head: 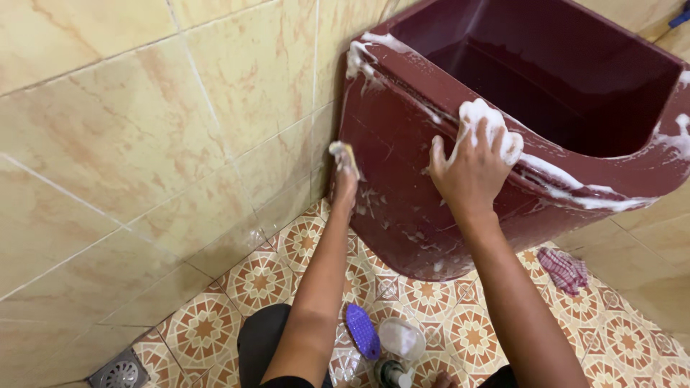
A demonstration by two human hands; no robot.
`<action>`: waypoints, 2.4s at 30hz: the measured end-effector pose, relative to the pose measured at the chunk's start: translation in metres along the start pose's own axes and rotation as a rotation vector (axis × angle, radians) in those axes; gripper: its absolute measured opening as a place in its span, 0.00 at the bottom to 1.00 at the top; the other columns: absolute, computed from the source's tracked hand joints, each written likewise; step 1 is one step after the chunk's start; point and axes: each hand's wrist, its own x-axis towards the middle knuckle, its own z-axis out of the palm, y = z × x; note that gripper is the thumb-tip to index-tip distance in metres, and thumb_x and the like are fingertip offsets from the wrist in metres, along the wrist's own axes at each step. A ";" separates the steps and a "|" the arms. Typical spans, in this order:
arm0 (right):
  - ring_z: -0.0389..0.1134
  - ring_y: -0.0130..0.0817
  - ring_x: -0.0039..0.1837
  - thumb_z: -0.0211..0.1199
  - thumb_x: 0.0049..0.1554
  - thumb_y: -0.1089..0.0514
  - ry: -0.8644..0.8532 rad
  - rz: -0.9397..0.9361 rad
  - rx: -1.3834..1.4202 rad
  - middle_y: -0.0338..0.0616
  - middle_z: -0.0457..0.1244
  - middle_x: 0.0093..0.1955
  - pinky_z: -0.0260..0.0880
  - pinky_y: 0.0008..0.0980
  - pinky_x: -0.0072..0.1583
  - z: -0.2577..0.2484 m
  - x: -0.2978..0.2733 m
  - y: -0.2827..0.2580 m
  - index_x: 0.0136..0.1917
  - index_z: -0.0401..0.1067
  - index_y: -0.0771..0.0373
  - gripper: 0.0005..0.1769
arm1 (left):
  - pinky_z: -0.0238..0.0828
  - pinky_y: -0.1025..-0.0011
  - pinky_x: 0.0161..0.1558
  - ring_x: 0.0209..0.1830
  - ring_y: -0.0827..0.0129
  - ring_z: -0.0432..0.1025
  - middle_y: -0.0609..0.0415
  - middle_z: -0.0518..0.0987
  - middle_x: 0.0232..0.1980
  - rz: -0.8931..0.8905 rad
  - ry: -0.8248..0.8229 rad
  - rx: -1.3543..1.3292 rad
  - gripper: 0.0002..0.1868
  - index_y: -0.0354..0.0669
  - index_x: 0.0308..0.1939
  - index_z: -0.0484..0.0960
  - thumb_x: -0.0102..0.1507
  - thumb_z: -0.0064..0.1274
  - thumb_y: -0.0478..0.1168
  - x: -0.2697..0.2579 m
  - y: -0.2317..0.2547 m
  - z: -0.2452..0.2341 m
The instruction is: The person scrubs the exterior of a large maroon plastic container with a soapy sponge while sitting on the floor. They then rinse the container by pouring water from a white plastic jug over the soapy surfaces.
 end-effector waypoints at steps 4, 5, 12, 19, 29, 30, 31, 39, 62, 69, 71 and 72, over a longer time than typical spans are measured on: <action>0.57 0.69 0.76 0.56 0.66 0.35 -0.039 0.018 0.019 0.63 0.62 0.73 0.44 0.70 0.73 0.003 -0.002 0.001 0.71 0.71 0.69 0.37 | 0.55 0.57 0.74 0.78 0.48 0.58 0.40 0.63 0.78 0.456 0.042 0.083 0.41 0.41 0.77 0.59 0.71 0.27 0.66 -0.024 0.062 0.027; 0.56 0.69 0.76 0.55 0.66 0.35 -0.043 0.015 0.011 0.62 0.62 0.73 0.43 0.70 0.73 0.004 -0.001 0.001 0.71 0.71 0.68 0.37 | 0.52 0.55 0.75 0.79 0.47 0.55 0.39 0.57 0.80 0.562 0.051 0.123 0.40 0.39 0.78 0.57 0.72 0.25 0.64 -0.030 0.073 0.033; 0.54 0.71 0.76 0.55 0.67 0.34 -0.049 0.016 0.019 0.64 0.61 0.74 0.44 0.68 0.74 0.002 -0.002 0.000 0.73 0.71 0.69 0.38 | 0.34 0.47 0.81 0.86 0.47 0.34 0.39 0.39 0.86 0.672 0.089 0.434 0.39 0.38 0.81 0.49 0.76 0.15 0.61 -0.041 0.071 0.053; 0.56 0.57 0.74 0.59 0.67 0.36 0.039 -0.025 -0.064 0.58 0.62 0.72 0.50 0.65 0.70 -0.006 -0.001 -0.006 0.68 0.71 0.67 0.33 | 0.75 0.44 0.59 0.67 0.40 0.67 0.44 0.39 0.87 0.132 0.148 0.257 0.48 0.46 0.85 0.34 0.68 0.13 0.69 0.003 -0.023 0.014; 0.56 0.62 0.74 0.60 0.66 0.36 0.034 -0.015 -0.070 0.57 0.62 0.72 0.46 0.67 0.72 -0.002 0.000 -0.005 0.72 0.70 0.65 0.35 | 0.68 0.62 0.42 0.43 0.64 0.70 0.49 0.76 0.56 -0.211 0.153 -0.010 0.43 0.44 0.69 0.70 0.68 0.25 0.73 0.055 -0.089 -0.017; 0.56 0.63 0.74 0.59 0.65 0.36 0.029 -0.014 -0.070 0.58 0.62 0.72 0.45 0.68 0.71 0.000 -0.001 -0.004 0.73 0.70 0.65 0.35 | 0.68 0.62 0.43 0.43 0.64 0.70 0.49 0.75 0.54 -0.159 0.118 -0.068 0.42 0.44 0.67 0.71 0.68 0.26 0.72 0.056 -0.082 -0.016; 0.56 0.64 0.74 0.58 0.65 0.35 0.023 -0.014 -0.070 0.58 0.62 0.72 0.44 0.69 0.71 0.002 -0.002 -0.003 0.73 0.70 0.65 0.36 | 0.68 0.62 0.44 0.44 0.65 0.70 0.50 0.75 0.52 -0.106 0.083 -0.126 0.41 0.44 0.65 0.71 0.69 0.26 0.72 0.056 -0.071 -0.014; 0.54 0.66 0.75 0.56 0.66 0.35 -0.013 -0.009 -0.018 0.61 0.60 0.74 0.44 0.70 0.72 0.006 -0.003 0.000 0.73 0.70 0.66 0.37 | 0.49 0.63 0.70 0.71 0.63 0.60 0.48 0.67 0.71 0.156 -0.047 -0.203 0.40 0.44 0.73 0.68 0.70 0.24 0.68 -0.005 0.056 0.021; 0.52 0.73 0.76 0.53 0.65 0.36 -0.116 0.032 0.036 0.65 0.58 0.75 0.47 0.73 0.71 -0.001 -0.005 -0.003 0.76 0.64 0.67 0.39 | 0.52 0.51 0.73 0.78 0.34 0.53 0.28 0.54 0.79 0.494 0.205 0.496 0.41 0.30 0.76 0.57 0.74 0.34 0.64 0.000 -0.008 0.021; 0.54 0.71 0.75 0.56 0.63 0.37 -0.071 0.001 -0.003 0.65 0.58 0.74 0.46 0.72 0.71 -0.004 -0.005 -0.006 0.76 0.64 0.67 0.39 | 0.60 0.52 0.65 0.69 0.40 0.63 0.36 0.58 0.77 0.335 0.019 0.378 0.41 0.42 0.79 0.52 0.67 0.27 0.62 -0.074 0.095 0.049; 0.55 0.69 0.74 0.57 0.63 0.38 -0.054 0.001 0.009 0.64 0.59 0.74 0.47 0.70 0.72 -0.008 -0.008 -0.007 0.76 0.64 0.67 0.39 | 0.49 0.53 0.72 0.77 0.42 0.53 0.35 0.52 0.80 0.568 0.033 0.360 0.39 0.38 0.78 0.54 0.70 0.31 0.60 -0.089 0.114 0.060; 0.55 0.69 0.74 0.58 0.63 0.38 -0.041 -0.002 0.012 0.64 0.59 0.73 0.47 0.69 0.73 -0.010 -0.009 -0.007 0.75 0.64 0.66 0.38 | 0.44 0.53 0.76 0.80 0.41 0.48 0.32 0.51 0.81 0.714 0.041 0.331 0.38 0.34 0.78 0.55 0.72 0.33 0.58 -0.094 0.121 0.067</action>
